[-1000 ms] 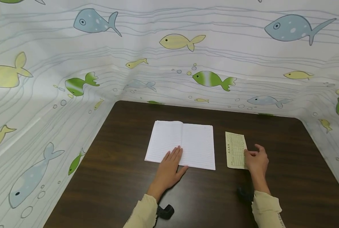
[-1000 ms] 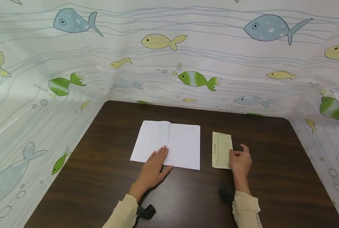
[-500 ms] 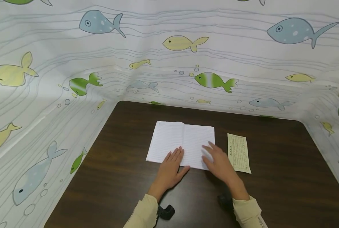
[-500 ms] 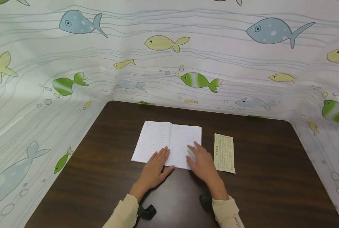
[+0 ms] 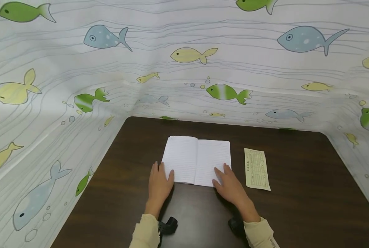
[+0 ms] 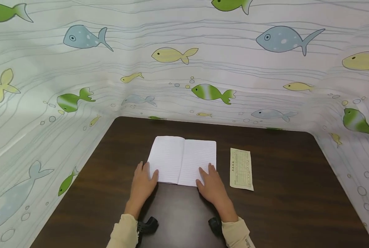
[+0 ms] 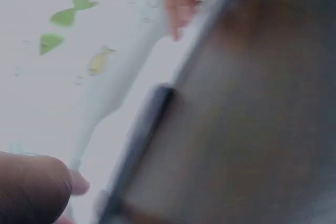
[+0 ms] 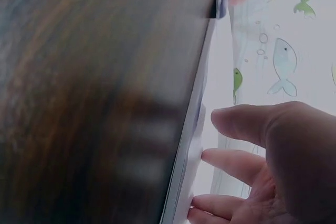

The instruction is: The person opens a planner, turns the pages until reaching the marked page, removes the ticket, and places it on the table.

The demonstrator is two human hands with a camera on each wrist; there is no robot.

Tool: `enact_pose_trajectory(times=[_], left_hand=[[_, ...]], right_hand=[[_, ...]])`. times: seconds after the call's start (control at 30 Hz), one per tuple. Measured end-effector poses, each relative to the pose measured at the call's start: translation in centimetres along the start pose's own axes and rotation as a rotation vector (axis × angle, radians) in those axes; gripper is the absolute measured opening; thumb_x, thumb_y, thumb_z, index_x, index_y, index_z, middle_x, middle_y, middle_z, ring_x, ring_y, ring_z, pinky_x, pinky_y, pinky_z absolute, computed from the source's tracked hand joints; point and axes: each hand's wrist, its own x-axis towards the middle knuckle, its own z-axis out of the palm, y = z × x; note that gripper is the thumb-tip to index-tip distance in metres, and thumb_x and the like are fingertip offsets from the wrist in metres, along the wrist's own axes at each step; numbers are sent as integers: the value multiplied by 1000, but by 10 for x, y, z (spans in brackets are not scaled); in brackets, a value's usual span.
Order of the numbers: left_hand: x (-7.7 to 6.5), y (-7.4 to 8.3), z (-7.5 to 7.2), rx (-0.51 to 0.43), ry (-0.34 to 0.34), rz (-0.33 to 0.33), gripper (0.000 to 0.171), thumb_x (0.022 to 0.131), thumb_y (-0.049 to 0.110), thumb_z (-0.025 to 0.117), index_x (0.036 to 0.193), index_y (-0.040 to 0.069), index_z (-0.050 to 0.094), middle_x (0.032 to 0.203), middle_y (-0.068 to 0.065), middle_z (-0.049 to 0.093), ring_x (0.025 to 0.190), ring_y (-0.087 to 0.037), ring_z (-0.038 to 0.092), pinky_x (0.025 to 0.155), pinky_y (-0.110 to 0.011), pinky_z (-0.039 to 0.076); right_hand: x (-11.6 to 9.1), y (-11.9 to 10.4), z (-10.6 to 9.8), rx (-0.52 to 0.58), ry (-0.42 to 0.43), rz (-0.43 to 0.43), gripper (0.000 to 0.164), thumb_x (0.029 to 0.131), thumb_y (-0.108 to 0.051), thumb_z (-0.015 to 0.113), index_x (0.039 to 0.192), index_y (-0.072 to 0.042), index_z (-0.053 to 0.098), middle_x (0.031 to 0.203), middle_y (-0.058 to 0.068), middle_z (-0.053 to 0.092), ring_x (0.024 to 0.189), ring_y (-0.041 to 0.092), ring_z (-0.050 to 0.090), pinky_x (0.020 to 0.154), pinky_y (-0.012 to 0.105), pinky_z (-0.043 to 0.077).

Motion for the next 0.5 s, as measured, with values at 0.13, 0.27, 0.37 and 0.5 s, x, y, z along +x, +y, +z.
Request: enact_pose_trajectory(times=[0.13,0.27,0.37,0.5], left_hand=[[5,11,-22,-98,-2,-150,54,101,27,63,134,-16,56,133,-39,54,125,-55,52,102,-66,45],[13,12,-34,-151,-44,-201,57,102,30,62,133,-17,56,127,-41,56,120,-57,55,99,-67,46],[18,6,-42,-197,-112,-265,60,105,34,57,138,-15,52,130,-39,56,121,-55,56,98,-65,48],[22,5,-54,-294,-232,-312,63,108,40,51,143,-13,50,131,-34,59,119,-48,60,95,-60,52]], right_hand=[[0,2,-3,71,-15,40,53,101,-20,64,145,9,54,159,38,29,151,51,24,120,63,25],[0,4,-3,111,-6,47,52,101,-19,63,143,10,55,159,38,30,151,51,25,120,64,26],[0,4,-5,126,-1,50,51,101,-19,63,142,10,56,158,37,32,150,50,27,120,64,27],[-1,5,-6,134,7,57,50,100,-19,64,141,10,57,158,36,33,150,50,29,119,64,27]])
